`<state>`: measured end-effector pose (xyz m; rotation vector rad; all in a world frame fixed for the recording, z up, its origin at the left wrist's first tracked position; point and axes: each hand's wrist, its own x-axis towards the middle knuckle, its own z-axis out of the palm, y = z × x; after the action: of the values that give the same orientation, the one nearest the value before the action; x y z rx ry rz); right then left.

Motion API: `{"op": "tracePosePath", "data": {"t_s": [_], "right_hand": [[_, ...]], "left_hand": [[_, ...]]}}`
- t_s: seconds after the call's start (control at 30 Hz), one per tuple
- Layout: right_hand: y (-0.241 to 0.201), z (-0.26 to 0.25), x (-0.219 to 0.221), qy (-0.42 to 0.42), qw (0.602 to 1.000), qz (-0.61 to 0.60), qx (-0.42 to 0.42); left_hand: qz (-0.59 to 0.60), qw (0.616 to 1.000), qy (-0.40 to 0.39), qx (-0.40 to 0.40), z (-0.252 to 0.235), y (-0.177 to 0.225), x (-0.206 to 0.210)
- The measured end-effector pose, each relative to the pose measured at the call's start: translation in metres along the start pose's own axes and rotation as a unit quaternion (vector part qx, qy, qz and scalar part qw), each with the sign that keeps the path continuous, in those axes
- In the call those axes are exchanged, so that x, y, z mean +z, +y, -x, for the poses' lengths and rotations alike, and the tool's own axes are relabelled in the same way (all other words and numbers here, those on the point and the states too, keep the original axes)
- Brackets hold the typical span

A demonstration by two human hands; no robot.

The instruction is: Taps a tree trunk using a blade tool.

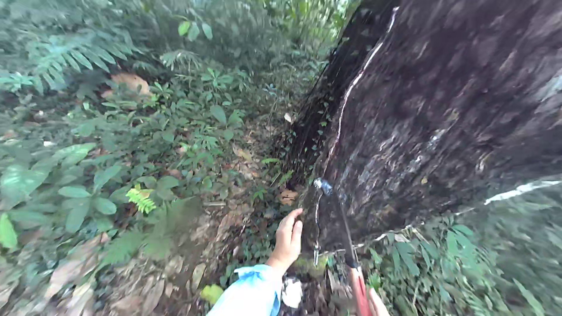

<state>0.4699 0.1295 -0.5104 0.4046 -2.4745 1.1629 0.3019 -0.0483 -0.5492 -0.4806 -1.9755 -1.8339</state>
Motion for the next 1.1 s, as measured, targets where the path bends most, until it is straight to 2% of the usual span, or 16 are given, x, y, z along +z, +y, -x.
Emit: {"op": "tracePosePath", "data": {"t_s": [0.1, 0.2, 0.27, 0.37, 0.43, 0.5, 0.57, 0.63, 0.67, 0.73, 0.83, 1.1], "right_hand": [[0.023, -0.017, 0.014, 0.076, 0.993, 0.058, -0.062], [0.036, -0.038, 0.022, 0.136, 0.979, 0.108, -0.105], [0.046, -0.054, 0.026, 0.177, 0.962, 0.138, -0.157], [0.057, -0.067, 0.031, 0.227, 0.936, 0.145, -0.226], [0.057, -0.061, 0.039, 0.243, 0.933, 0.131, -0.230], [0.056, -0.051, 0.051, 0.256, 0.935, 0.117, -0.218], [0.051, -0.045, 0.060, 0.275, 0.930, 0.117, -0.214], [0.042, -0.047, 0.065, 0.297, 0.920, 0.139, -0.217], [0.036, -0.050, 0.066, 0.304, 0.915, 0.155, -0.214], [0.021, -0.060, 0.064, 0.312, 0.912, 0.182, -0.195], [0.004, -0.078, 0.061, 0.306, 0.912, 0.224, -0.155], [-0.010, -0.108, 0.076, 0.309, 0.889, 0.319, -0.110]], "left_hand": [[0.014, 0.997, -0.071, 0.026, -0.028, -0.020, 0.022], [0.012, 0.993, -0.090, 0.078, -0.032, -0.032, 0.042], [0.009, 0.991, -0.073, 0.115, -0.029, -0.034, 0.047], [0.007, 0.977, 0.018, 0.214, -0.028, -0.030, 0.042], [-0.007, 0.944, 0.067, 0.323, -0.026, -0.022, 0.036], [-0.021, 0.890, 0.081, 0.448, -0.019, -0.006, 0.030], [-0.029, 0.825, 0.073, 0.560, -0.011, 0.014, 0.030], [-0.024, 0.769, 0.037, 0.637, -0.011, 0.031, 0.033], [-0.024, 0.754, 0.015, 0.656, -0.014, 0.038, 0.034], [-0.031, 0.747, -0.009, 0.664, -0.025, 0.053, 0.031], [-0.029, 0.741, 0.001, 0.671, -0.053, 0.072, 0.024], [-0.048, 0.763, -0.132, 0.631, -0.096, 0.079, 0.016]]}}
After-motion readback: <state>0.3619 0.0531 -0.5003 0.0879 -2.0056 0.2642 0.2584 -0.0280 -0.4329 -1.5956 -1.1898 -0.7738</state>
